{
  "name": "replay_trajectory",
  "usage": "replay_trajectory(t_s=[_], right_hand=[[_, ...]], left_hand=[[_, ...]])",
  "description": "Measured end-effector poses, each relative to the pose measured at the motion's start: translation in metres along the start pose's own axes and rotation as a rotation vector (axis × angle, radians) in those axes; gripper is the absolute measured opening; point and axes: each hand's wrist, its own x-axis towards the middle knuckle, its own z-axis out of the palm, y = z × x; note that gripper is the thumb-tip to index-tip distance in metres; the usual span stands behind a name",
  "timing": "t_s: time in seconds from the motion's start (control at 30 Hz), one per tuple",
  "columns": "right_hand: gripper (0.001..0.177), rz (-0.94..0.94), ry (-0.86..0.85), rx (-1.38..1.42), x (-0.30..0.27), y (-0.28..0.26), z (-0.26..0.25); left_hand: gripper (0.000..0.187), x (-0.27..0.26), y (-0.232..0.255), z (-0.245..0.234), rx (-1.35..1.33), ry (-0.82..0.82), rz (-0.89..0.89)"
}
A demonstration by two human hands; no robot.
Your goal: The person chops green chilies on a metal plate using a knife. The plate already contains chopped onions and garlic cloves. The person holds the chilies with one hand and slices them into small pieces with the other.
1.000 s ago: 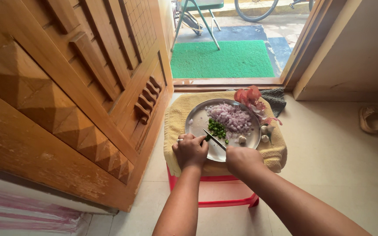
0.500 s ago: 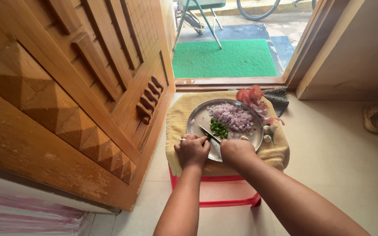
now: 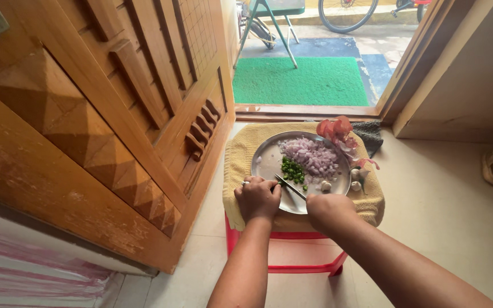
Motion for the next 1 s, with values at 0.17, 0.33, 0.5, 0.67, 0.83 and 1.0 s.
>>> replay_trajectory(t_s=[0.17,0.33,0.5,0.67,0.83,1.0], right_hand=[[0.018,-0.025,-0.037,-0.067,-0.016,0.003,0.004],[0.019,0.046,-0.050,-0.007,-0.024,0.001,0.007],[0.017,0.068,-0.069,-0.028,-0.017,-0.003,0.007],[0.017,0.091,-0.080,0.021,-0.017,-0.007,0.003],[0.020,0.125,-0.104,0.035,-0.010,-0.004,-0.009],[0.021,0.172,-0.081,-0.022,-0.002,-0.007,0.006]], left_hand=[[0.017,-0.001,0.000,0.002,-0.007,0.015,0.001],[0.017,0.000,0.000,-0.004,-0.021,0.002,0.010],[0.019,-0.001,0.001,-0.006,-0.034,-0.065,-0.010],[0.019,-0.001,-0.001,-0.004,-0.044,-0.022,0.013],[0.020,0.000,0.002,-0.005,-0.013,-0.049,0.007],[0.019,-0.001,0.002,-0.004,-0.026,-0.022,0.011]])
